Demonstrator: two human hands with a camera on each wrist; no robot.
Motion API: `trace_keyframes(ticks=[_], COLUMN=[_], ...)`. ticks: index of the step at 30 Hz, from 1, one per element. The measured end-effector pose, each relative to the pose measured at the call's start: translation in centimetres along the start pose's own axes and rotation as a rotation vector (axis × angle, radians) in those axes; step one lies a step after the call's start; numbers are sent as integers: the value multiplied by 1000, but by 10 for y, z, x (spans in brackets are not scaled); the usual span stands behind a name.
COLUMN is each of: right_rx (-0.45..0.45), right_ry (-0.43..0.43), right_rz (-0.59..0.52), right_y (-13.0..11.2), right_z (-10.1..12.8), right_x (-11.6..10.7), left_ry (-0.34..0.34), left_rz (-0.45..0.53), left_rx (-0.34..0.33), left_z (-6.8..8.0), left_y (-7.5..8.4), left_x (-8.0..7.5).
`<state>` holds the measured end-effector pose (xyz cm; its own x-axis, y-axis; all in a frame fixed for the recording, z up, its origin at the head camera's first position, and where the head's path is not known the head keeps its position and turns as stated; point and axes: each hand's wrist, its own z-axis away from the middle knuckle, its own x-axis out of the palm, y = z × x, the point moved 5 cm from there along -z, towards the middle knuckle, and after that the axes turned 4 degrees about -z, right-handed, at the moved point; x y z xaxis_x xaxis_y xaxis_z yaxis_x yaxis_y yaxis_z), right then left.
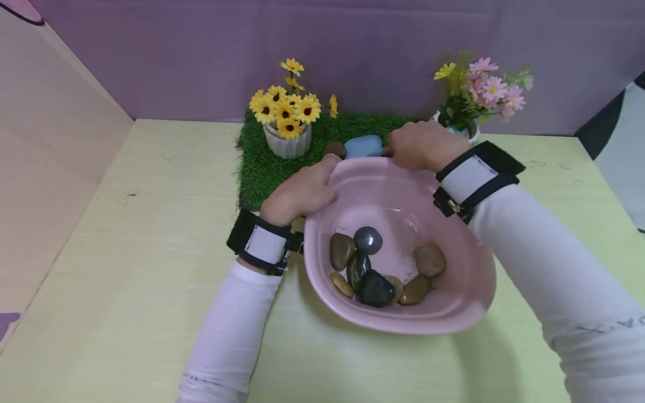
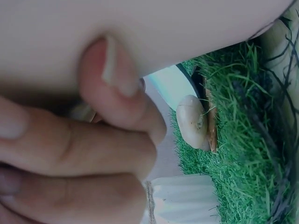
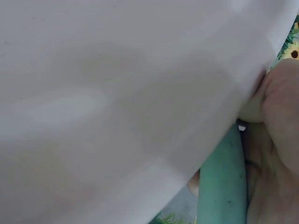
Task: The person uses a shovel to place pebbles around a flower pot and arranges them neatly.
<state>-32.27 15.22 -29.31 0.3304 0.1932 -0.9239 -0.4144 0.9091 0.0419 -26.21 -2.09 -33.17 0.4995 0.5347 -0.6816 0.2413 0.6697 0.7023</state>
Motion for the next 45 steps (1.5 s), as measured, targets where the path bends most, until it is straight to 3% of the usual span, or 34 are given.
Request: trace_keyframes(ticks=[8,18,27,33,41,45], right_rx=[-13,0,-7,-35,-101,-156], right_ry=[67,27,121,203,290,290], right_rz=[-3,13,-131,-168,-174,-183], right_y=[0,21,44,55,45,31], right_z=[7,24,33,38,52,59], right_x=[-3,-26,-38,-41,-52,-56], left_ry=[-6,-7,-18,-14,-11,-13], left_rz=[9,19,38,37,6,-54], left_rx=[-15,-32,-33,-13,-21,-54], left_z=[0,0,0,-2,-1,-1], left_y=[0,1,0,1,1,0], left_x=[1,0,1,1,0,0])
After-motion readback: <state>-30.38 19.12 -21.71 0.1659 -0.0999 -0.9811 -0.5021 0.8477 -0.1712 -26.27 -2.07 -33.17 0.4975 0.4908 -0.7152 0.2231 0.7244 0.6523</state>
